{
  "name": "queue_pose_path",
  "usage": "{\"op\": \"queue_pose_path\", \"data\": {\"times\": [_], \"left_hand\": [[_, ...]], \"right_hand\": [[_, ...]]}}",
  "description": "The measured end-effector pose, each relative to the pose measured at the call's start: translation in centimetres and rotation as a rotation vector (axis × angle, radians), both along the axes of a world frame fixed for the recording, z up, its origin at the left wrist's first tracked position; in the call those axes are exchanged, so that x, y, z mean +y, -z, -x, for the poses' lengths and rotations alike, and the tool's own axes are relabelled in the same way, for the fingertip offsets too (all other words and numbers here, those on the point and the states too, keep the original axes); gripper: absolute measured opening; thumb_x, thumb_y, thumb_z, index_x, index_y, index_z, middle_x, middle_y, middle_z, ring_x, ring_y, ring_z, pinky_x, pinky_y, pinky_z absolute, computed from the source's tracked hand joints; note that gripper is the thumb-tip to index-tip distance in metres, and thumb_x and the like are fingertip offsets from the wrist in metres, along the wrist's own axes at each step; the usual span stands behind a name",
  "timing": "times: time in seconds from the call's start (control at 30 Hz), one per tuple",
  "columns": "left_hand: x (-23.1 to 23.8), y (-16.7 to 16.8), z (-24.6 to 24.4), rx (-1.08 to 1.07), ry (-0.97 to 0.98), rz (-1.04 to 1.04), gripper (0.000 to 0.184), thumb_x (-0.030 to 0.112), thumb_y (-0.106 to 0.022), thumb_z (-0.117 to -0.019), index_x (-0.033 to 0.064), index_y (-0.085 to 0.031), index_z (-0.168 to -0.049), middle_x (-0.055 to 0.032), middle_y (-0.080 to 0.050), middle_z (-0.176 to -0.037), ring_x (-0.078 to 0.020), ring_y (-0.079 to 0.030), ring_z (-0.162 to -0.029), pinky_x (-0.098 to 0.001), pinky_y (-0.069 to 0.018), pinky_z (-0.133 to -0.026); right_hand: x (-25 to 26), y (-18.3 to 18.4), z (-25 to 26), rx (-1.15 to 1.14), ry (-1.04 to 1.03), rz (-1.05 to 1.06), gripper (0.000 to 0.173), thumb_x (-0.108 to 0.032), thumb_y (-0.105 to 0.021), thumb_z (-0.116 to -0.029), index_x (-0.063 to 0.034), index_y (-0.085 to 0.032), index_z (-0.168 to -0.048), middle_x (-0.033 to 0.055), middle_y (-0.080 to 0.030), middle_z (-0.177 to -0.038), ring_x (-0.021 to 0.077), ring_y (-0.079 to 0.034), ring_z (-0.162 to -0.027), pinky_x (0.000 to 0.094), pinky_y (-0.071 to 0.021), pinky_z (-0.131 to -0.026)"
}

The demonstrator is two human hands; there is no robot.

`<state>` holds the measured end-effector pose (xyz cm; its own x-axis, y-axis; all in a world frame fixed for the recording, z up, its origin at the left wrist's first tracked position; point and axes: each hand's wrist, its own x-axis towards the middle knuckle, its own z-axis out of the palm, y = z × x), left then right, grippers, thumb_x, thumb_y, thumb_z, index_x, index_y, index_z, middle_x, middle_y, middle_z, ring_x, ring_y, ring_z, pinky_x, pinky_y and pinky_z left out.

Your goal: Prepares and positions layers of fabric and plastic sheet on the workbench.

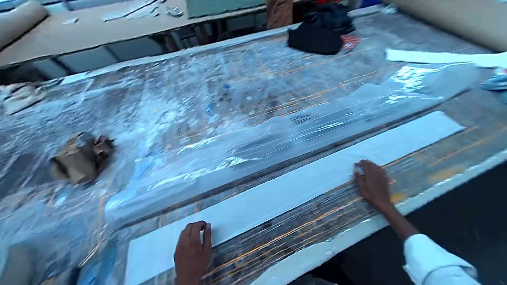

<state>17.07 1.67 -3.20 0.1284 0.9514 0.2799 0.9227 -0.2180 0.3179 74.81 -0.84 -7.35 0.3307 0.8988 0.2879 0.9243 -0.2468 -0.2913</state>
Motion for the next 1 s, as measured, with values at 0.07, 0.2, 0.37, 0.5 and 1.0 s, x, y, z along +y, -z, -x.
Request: {"op": "queue_pose_path", "data": {"times": [0.07,0.2,0.37,0.5,1.0], "left_hand": [[0.7,-0.8,-8.4,-0.043,0.158,0.011,0.03,0.025,-0.056,-0.0999,0.0012,-0.074,-0.099,-0.0169,-0.072,-0.096,-0.0356,-0.072,-0.087,-0.0538,-0.0594,-0.076],[1.1,-1.3,-26.5,-0.09,0.477,0.092,0.025,0.025,-0.062,-0.099,0.0048,-0.075,-0.104,-0.0139,-0.074,-0.101,-0.0336,-0.072,-0.094,-0.0542,-0.0587,-0.079],[2.7,-1.1,-38.2,0.117,0.458,0.437,0.044,0.038,-0.047,-0.1069,0.0015,-0.072,-0.106,-0.0169,-0.071,-0.106,-0.0339,-0.068,-0.106,-0.0534,-0.0545,-0.09],[3.9,-2.3,-46.3,0.02,0.541,0.296,0.038,0.034,-0.053,-0.1056,0.0022,-0.073,-0.11,-0.0171,-0.072,-0.11,-0.0348,-0.069,-0.106,-0.0544,-0.0556,-0.092],[7.6,2.8,-63.4,0.325,1.156,0.263,0.09,0.072,-0.02,-0.1013,0.0087,-0.022,-0.165,-0.0064,-0.016,-0.173,-0.0202,-0.008,-0.16,-0.0604,-0.0021,-0.128]], "right_hand": [[-0.1,0.2,0.3,0.0,0.01,-0.013,0.048,-0.045,-0.042,-0.1061,-0.0117,-0.066,-0.131,0.0148,-0.057,-0.144,0.0381,-0.052,-0.134,0.0636,-0.037,-0.11],[-1.1,-0.1,-0.6,0.09,-0.042,-0.078,0.05,-0.046,-0.045,-0.1058,-0.0113,-0.061,-0.139,0.0161,-0.054,-0.147,0.0389,-0.05,-0.136,0.0645,-0.0355,-0.111],[-6.8,-0.6,-7.6,0.205,-0.12,-0.173,0.057,-0.053,-0.038,-0.1059,-0.0134,-0.06,-0.14,0.0106,-0.056,-0.147,0.0332,-0.049,-0.139,0.0589,-0.0322,-0.118],[-13.3,-0.3,-13.6,0.346,0.017,-0.245,0.053,-0.047,-0.042,-0.1053,-0.0074,-0.065,-0.133,0.0146,-0.061,-0.137,0.0329,-0.056,-0.131,0.0519,-0.0444,-0.11],[-17.9,-0.7,-27.4,0.43,0.124,-0.258,0.057,-0.049,-0.038,-0.1081,-0.0035,-0.061,-0.134,0.0176,-0.059,-0.138,0.0271,-0.058,-0.129,0.0446,-0.0508,-0.106]]}}
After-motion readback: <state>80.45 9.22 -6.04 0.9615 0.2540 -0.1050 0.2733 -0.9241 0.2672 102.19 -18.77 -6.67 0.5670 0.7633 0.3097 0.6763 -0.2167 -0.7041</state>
